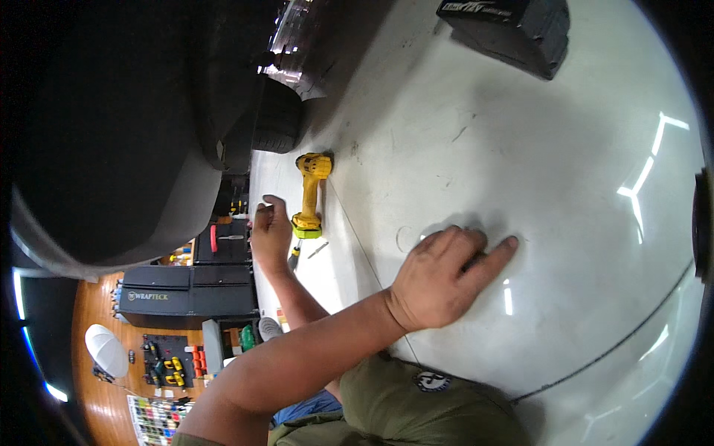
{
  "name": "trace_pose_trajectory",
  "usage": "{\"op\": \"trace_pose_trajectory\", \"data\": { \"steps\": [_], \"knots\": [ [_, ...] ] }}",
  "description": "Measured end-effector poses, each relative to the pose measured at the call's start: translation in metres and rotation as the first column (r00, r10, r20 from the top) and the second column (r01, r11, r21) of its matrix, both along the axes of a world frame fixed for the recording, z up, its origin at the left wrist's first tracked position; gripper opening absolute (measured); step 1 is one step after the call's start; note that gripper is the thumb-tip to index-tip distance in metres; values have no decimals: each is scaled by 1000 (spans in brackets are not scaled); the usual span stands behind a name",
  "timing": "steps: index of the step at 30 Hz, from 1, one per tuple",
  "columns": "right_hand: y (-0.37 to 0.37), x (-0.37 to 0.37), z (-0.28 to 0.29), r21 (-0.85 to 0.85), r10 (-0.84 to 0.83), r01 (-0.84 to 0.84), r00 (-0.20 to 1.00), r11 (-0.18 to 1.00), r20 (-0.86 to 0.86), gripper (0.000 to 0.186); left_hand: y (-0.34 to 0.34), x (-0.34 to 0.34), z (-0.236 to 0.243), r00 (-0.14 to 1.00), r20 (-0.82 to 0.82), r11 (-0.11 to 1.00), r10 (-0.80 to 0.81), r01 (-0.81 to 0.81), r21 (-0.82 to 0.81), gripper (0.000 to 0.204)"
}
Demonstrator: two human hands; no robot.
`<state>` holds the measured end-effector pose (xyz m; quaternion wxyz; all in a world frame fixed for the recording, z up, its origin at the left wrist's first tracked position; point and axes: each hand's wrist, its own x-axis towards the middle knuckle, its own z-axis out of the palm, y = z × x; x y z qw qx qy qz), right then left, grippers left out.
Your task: The person uses a screwdriver to loosen a fastener under the front bumper of a white car, then retrieves a cordless drill and uses it to remove a bolt from the same area. The person walks to a tool cart and drawer to select tools during the process.
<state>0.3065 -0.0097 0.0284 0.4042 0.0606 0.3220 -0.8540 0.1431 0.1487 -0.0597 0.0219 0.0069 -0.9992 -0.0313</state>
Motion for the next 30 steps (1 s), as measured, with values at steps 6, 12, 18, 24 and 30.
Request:
{"op": "trace_pose_trajectory", "data": {
  "steps": [6, 12, 18, 24, 30],
  "knots": [
    [23, -54, -32, 76, -107, 115, 990, 991, -94, 12, 20, -11, 21, 995, 100, 988, 21, -6, -153, 52],
    [140, -225, -41, 208, -565, 619, 781, 757, -268, 21, 67, -32, 151, 971, 100, 925, 215, -170, -339, 49],
    [238, -413, -43, 425, -393, 577, 804, 697, -447, 46, 114, 40, 231, 794, -86, 672, 602, -562, -482, 38],
    [219, -477, -63, 35, 171, -170, 923, 985, -344, 47, 145, 153, 240, 636, -173, 499, 752, -720, -482, 38],
    [277, -351, -20, -91, -53, 15, 899, 996, -434, 45, 166, 226, 262, 401, -248, 246, 882, -840, -483, 33]
  ]
}}
